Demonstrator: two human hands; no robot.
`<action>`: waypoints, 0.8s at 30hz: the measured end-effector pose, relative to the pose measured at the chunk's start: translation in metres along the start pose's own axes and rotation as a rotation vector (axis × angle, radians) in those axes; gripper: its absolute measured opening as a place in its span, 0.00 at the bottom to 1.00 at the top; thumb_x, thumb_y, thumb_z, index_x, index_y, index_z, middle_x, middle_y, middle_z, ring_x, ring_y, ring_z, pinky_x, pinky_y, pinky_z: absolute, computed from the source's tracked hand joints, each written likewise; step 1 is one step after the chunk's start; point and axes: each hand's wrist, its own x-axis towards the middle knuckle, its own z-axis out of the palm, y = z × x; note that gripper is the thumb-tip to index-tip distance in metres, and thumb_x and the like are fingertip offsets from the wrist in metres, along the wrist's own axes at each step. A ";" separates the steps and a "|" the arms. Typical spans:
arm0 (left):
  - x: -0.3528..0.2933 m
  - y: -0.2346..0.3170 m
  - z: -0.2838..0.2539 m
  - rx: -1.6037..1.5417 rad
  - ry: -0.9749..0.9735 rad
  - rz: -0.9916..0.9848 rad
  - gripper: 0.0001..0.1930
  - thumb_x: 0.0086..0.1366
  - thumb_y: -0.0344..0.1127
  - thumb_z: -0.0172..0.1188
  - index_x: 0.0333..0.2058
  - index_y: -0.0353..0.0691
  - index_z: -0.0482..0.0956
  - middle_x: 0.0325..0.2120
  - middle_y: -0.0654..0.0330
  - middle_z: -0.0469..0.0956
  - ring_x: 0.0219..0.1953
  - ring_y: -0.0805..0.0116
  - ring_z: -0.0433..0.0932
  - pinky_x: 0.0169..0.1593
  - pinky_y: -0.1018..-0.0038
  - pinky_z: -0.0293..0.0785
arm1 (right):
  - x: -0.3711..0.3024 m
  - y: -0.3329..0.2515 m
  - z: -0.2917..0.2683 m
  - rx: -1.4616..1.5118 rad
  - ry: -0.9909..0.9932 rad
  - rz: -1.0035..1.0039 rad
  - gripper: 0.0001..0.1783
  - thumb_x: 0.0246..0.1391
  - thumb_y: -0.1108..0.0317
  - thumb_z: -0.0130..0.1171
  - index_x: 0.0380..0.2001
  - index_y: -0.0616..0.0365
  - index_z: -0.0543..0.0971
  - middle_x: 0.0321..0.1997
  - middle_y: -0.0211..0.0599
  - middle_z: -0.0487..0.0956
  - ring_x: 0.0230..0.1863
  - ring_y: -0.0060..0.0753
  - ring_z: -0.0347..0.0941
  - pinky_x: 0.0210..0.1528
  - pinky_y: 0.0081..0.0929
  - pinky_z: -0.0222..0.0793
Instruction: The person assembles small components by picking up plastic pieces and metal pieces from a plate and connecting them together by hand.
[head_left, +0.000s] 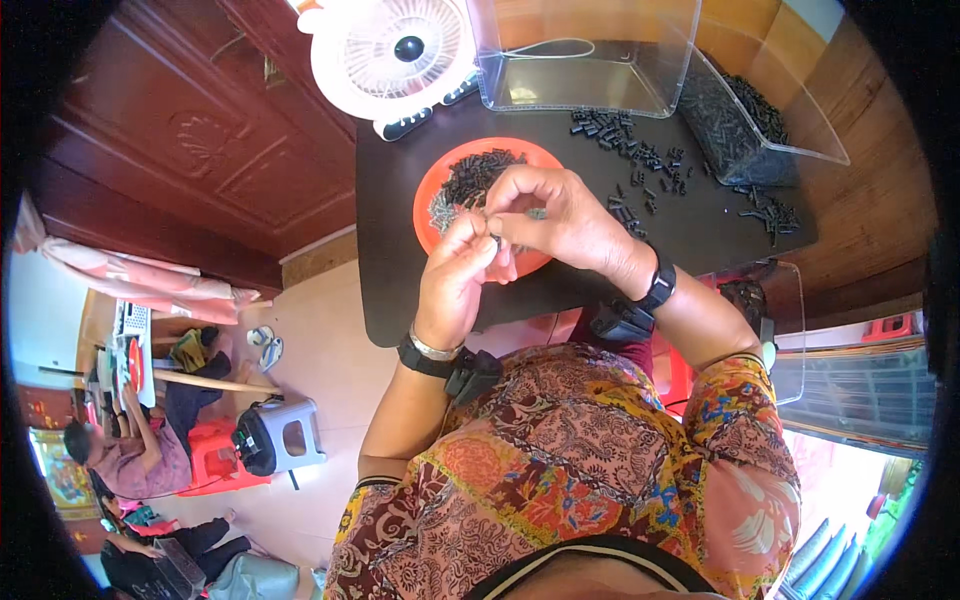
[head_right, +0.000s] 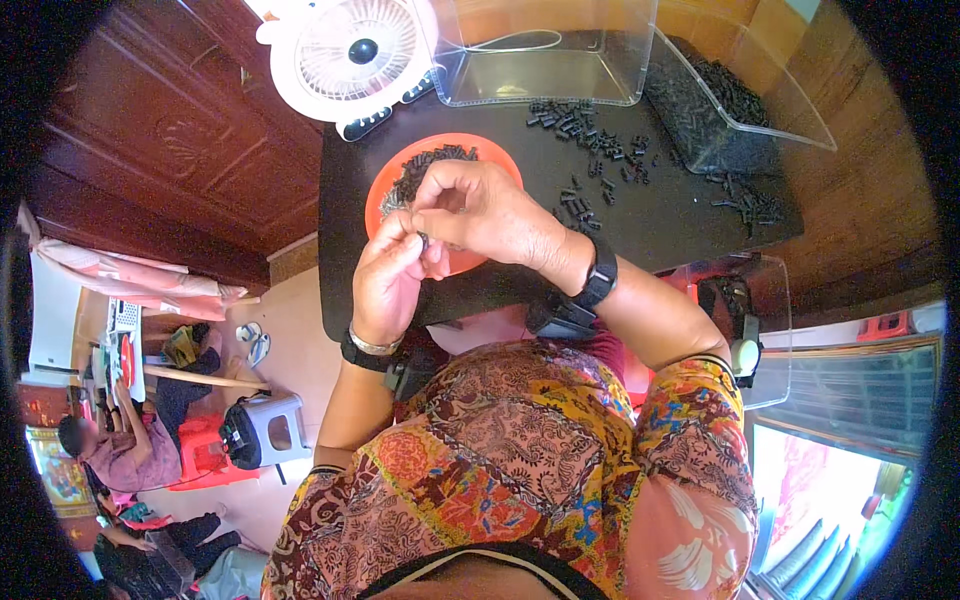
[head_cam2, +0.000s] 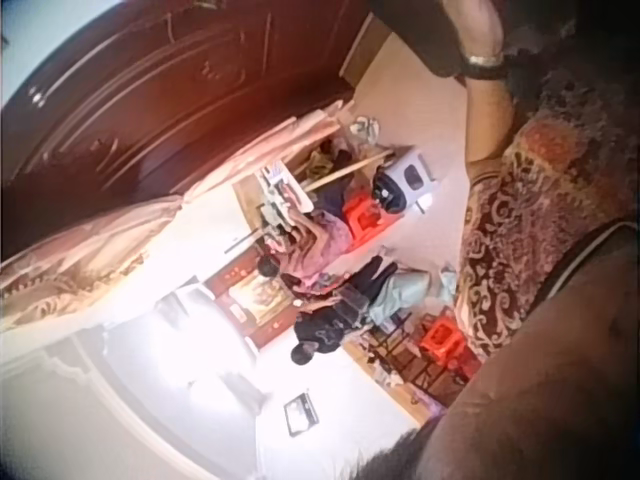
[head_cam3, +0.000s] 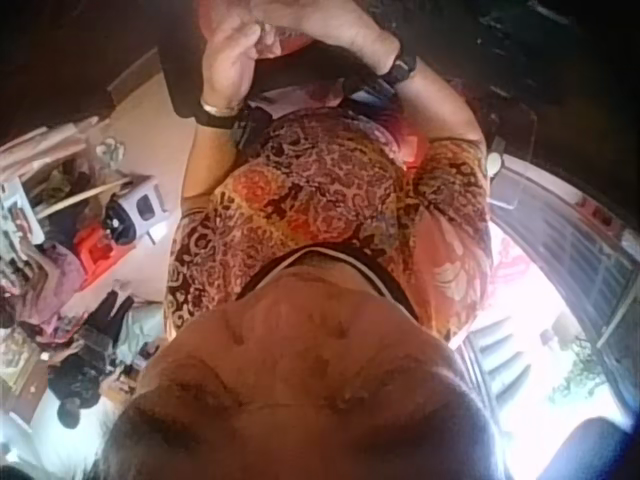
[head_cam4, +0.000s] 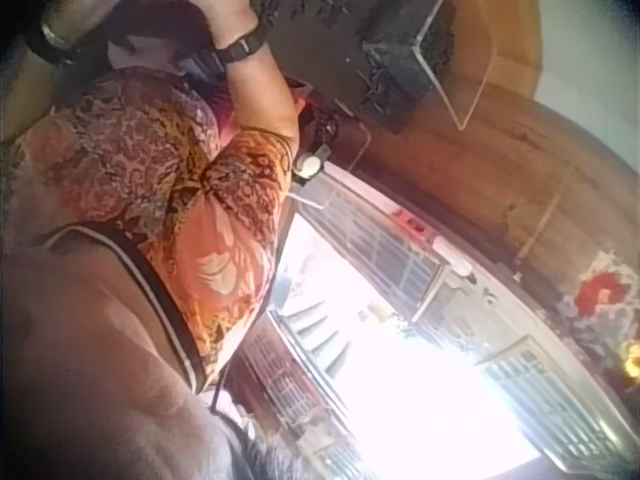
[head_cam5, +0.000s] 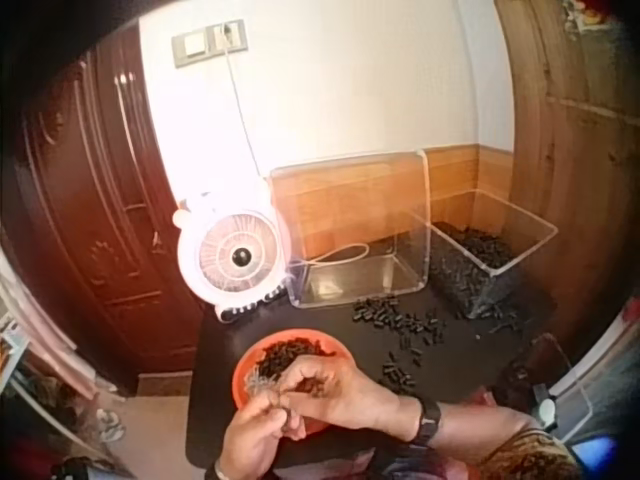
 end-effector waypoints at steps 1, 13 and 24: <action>0.000 0.000 0.000 0.000 0.000 -0.001 0.09 0.66 0.40 0.51 0.35 0.40 0.69 0.27 0.63 0.70 0.30 0.69 0.73 0.34 0.77 0.68 | 0.000 -0.002 0.001 -0.139 0.021 -0.077 0.01 0.55 0.76 0.58 0.29 0.60 0.76 0.34 0.28 0.77 0.37 0.19 0.73 0.42 0.23 0.70; -0.006 0.000 0.002 0.024 -0.036 0.012 0.11 0.67 0.42 0.51 0.34 0.40 0.69 0.26 0.63 0.71 0.28 0.73 0.71 0.34 0.78 0.66 | -0.002 -0.002 0.000 -0.019 -0.066 -0.038 0.02 0.54 0.75 0.60 0.31 0.61 0.78 0.32 0.28 0.76 0.35 0.19 0.72 0.41 0.22 0.70; -0.007 -0.008 0.002 0.096 0.065 0.021 0.10 0.65 0.40 0.52 0.36 0.39 0.69 0.25 0.63 0.69 0.28 0.70 0.71 0.34 0.76 0.65 | -0.004 0.000 0.002 -0.373 0.060 -0.203 0.03 0.52 0.74 0.60 0.27 0.64 0.78 0.24 0.33 0.79 0.29 0.21 0.76 0.33 0.23 0.71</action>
